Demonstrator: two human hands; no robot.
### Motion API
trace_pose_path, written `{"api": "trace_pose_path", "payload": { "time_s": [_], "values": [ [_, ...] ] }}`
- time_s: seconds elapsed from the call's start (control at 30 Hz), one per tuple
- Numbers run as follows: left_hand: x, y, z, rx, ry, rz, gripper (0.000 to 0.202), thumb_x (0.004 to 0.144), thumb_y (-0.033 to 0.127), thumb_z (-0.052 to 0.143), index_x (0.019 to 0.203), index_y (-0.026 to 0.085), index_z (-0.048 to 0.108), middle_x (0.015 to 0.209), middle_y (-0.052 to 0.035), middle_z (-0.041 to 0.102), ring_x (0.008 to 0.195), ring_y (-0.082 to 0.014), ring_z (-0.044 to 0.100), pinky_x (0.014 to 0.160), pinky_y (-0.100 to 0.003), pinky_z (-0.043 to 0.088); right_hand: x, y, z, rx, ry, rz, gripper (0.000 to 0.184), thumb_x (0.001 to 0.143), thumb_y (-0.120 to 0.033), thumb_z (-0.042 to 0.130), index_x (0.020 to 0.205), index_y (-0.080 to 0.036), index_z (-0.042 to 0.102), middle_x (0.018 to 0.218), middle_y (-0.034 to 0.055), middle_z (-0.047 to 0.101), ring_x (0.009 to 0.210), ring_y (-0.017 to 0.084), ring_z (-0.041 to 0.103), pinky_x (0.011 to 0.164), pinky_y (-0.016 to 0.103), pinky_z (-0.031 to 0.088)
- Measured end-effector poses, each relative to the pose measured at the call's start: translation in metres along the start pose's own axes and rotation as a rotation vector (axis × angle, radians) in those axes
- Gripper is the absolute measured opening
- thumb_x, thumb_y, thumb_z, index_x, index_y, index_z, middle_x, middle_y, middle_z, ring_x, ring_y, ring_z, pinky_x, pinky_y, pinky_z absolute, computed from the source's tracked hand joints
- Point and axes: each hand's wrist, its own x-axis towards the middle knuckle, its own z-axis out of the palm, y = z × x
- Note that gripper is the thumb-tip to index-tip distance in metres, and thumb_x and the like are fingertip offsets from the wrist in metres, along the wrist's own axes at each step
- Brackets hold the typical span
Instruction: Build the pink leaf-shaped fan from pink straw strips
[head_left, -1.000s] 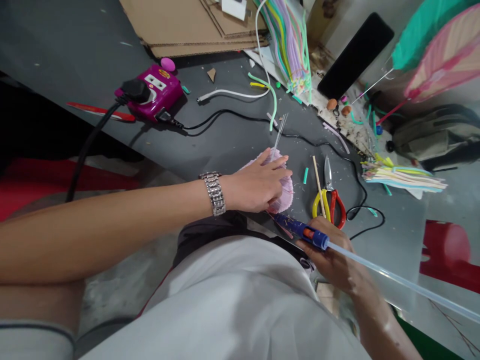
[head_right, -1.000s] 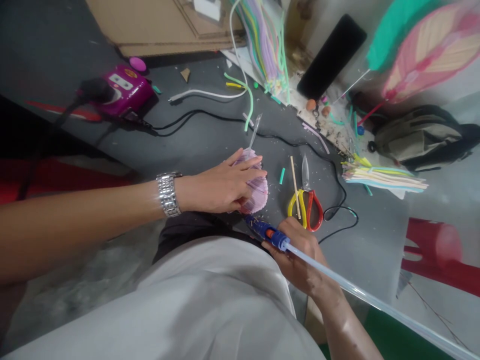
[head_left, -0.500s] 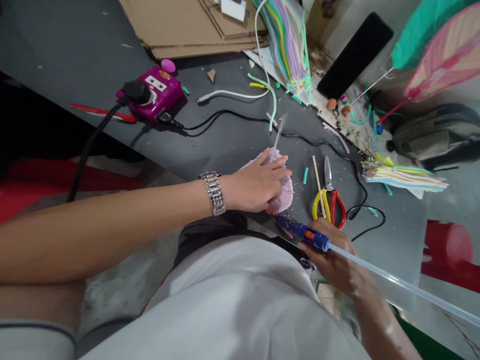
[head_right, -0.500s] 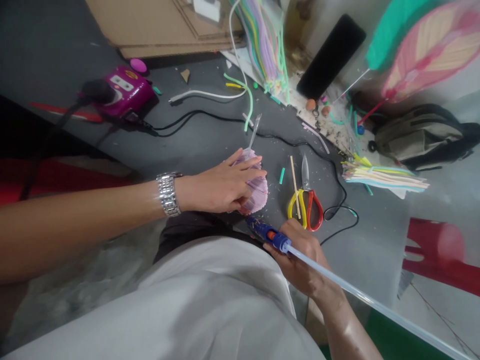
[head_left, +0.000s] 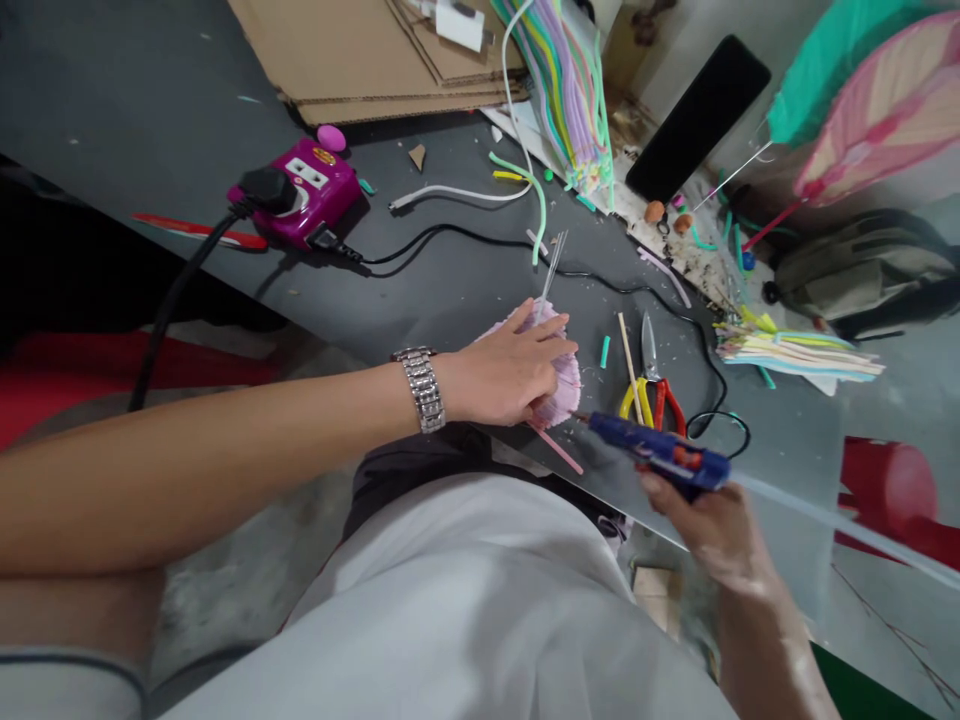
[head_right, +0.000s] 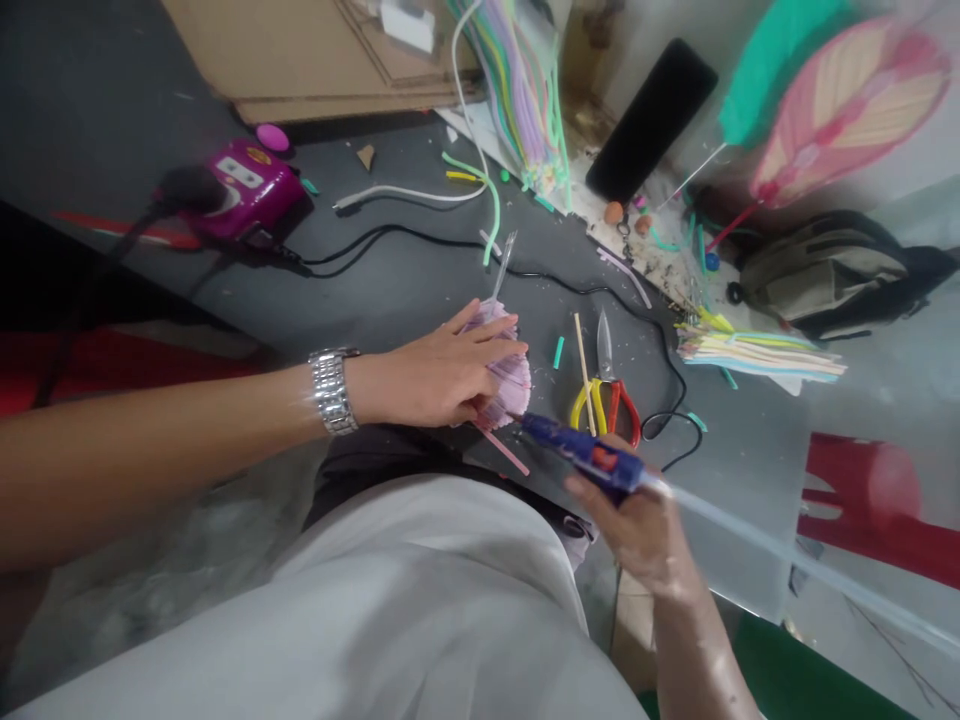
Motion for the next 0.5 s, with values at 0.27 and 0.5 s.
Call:
{"api": "trace_pose_path", "payload": {
  "time_s": [0.27, 0.5],
  "values": [
    [-0.005, 0.0, -0.002, -0.029, 0.014, 0.026, 0.013, 0.086, 0.02, 0.072, 0.075, 0.021, 0.078, 0.155, -0.0083, 0.055, 0.157, -0.041, 0.027, 0.125, -0.071, 0.011, 0.022, 0.061, -0.052, 0.531, 0.506, 0.168, 0.031, 0.055, -0.026, 0.091, 0.076, -0.017, 0.07, 0.063, -0.0027, 0.065, 0.053, 0.012, 0.06, 0.053, 0.025, 0.05],
    [-0.01, -0.017, 0.021, -0.073, 0.127, 0.06, 0.014, 0.087, 0.029, 0.069, 0.075, 0.023, 0.073, 0.162, -0.0011, 0.049, 0.159, -0.0375, 0.024, 0.127, -0.07, 0.006, 0.022, 0.109, -0.079, 0.569, 0.525, 0.373, 0.033, 0.049, -0.028, 0.084, 0.073, -0.017, 0.065, 0.055, -0.0037, 0.06, 0.045, 0.011, 0.055, 0.042, 0.022, 0.046]
  ]
}}
